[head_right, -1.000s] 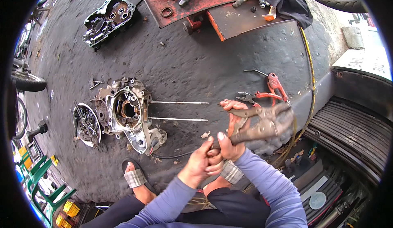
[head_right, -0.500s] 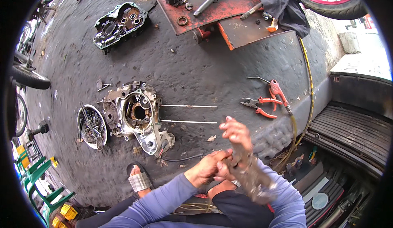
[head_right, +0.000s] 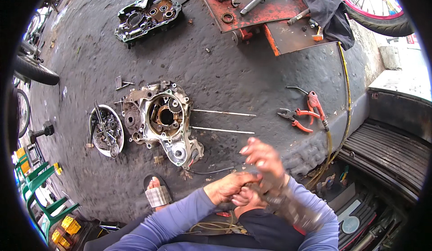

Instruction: The recorder uses locking pliers to manipulate and adjust components within a disassembled motorcycle engine block on the floor of a repair shop.

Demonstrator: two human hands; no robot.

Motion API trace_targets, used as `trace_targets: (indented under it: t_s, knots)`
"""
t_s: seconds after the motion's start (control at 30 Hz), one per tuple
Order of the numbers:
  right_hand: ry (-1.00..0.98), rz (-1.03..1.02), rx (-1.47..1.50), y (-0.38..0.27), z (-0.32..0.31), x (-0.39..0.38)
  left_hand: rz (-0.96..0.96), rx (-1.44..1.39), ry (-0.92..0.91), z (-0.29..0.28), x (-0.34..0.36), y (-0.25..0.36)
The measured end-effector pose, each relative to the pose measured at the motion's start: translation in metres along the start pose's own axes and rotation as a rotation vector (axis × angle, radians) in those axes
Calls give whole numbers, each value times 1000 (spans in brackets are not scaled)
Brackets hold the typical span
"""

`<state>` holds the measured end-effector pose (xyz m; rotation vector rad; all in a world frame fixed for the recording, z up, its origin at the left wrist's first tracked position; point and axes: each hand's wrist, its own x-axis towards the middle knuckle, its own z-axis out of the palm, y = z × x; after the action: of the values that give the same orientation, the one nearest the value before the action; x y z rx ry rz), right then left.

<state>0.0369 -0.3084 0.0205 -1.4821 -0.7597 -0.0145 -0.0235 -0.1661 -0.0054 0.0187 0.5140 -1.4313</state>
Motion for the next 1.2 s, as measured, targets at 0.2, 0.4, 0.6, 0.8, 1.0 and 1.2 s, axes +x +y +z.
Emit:
trace_targets:
  t_s: [0.2, 0.4, 0.6, 0.8, 1.0, 1.2]
  knots:
    - [-17, 166, -90, -8, 7, -19, 287, 678, 355, -9, -14, -7]
    - [14, 718, -136, -69, -65, -49, 1145, 2417, 1232, 16, -11, 101]
    - [-196, 822, -432, -160, -113, -64, 470, 2571, 807, 26, -5, 150]
    - [203, 796, -373, -122, -95, -119, 499, 2404, 1048, 128, -67, 124]
    - [289, 790, -371, -124, -102, -130, 1282, 2132, 599, 208, -86, 82]
    - [469, 795, -344, -114, -113, -137, 1590, 1312, 90, 213, -36, 99]
